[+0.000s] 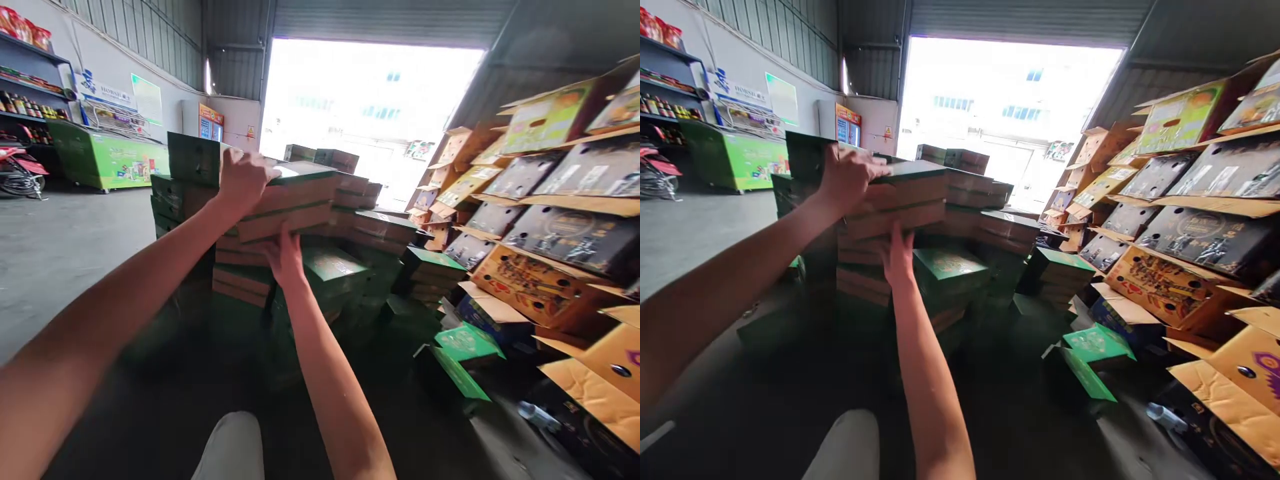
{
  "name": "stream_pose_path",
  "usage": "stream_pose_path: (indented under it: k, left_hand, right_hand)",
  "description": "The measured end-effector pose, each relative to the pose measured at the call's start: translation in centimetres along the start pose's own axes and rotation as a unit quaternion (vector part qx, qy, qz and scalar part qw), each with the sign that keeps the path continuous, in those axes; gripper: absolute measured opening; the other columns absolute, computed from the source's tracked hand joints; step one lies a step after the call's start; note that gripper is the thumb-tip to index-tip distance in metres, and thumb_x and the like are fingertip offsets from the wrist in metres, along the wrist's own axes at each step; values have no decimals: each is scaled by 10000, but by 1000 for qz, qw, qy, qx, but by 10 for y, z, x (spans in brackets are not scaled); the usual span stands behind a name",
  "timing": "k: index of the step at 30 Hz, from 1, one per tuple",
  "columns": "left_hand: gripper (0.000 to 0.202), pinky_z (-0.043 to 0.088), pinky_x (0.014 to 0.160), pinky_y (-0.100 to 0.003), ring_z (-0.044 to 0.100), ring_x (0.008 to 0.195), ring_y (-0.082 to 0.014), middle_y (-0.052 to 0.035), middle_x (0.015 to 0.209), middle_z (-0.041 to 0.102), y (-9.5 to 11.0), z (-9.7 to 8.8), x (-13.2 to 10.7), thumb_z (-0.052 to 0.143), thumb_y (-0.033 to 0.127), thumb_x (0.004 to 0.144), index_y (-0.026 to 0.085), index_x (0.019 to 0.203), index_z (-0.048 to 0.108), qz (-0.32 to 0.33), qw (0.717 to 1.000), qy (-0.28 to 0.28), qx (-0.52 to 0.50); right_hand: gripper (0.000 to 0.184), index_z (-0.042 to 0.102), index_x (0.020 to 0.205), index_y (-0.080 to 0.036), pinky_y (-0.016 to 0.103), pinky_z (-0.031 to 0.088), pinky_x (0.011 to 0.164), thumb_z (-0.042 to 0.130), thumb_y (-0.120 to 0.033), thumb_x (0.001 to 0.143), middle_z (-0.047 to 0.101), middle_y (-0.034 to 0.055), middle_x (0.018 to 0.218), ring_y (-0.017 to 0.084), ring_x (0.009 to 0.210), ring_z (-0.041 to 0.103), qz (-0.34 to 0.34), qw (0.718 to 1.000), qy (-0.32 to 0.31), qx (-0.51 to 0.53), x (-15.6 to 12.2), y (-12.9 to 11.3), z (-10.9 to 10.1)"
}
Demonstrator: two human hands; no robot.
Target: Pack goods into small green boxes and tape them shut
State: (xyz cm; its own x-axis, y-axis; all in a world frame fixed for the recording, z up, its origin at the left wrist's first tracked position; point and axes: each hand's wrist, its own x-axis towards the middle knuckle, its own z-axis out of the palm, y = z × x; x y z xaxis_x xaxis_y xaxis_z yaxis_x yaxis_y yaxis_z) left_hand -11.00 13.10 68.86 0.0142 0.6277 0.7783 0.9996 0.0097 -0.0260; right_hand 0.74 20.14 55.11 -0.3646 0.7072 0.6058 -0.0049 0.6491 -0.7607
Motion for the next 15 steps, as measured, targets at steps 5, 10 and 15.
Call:
stream_pose_path:
  k: [5,10,15]
  left_hand:
    - [626,210,1189,-683,324,1490,-396,-210,1589,430,-63,116,-10,669,550,941,124,1389,571,-149,981,-120,-10]
    - [592,31,1178,-769,143,1563,-395,-206,1678,267,-66,164,-27,610,491,970,170,1455,498,-124,991,-44,-28]
    - [601,-101,1190,-720,77,1594,-354,-174,1717,192,-78,176,-23,591,487,962,225,1491,475,-101,994,-10,-38]
  right_hand:
    - [484,649,1380,-194,420,606,846,610,-433,960,764,104,1149,264,999,734,164,980,-109,-20,-47,50,15]
    - [339,747,1211,-231,468,468,1104,548,-399,994,736,101,1240,285,1188,659,-43,974,-3,-223,-63,43,-58]
    - [546,700,1275,-198,582,276,1218,613,-610,929,625,153,1409,349,1471,373,-26,927,116,-355,-44,65,-112]
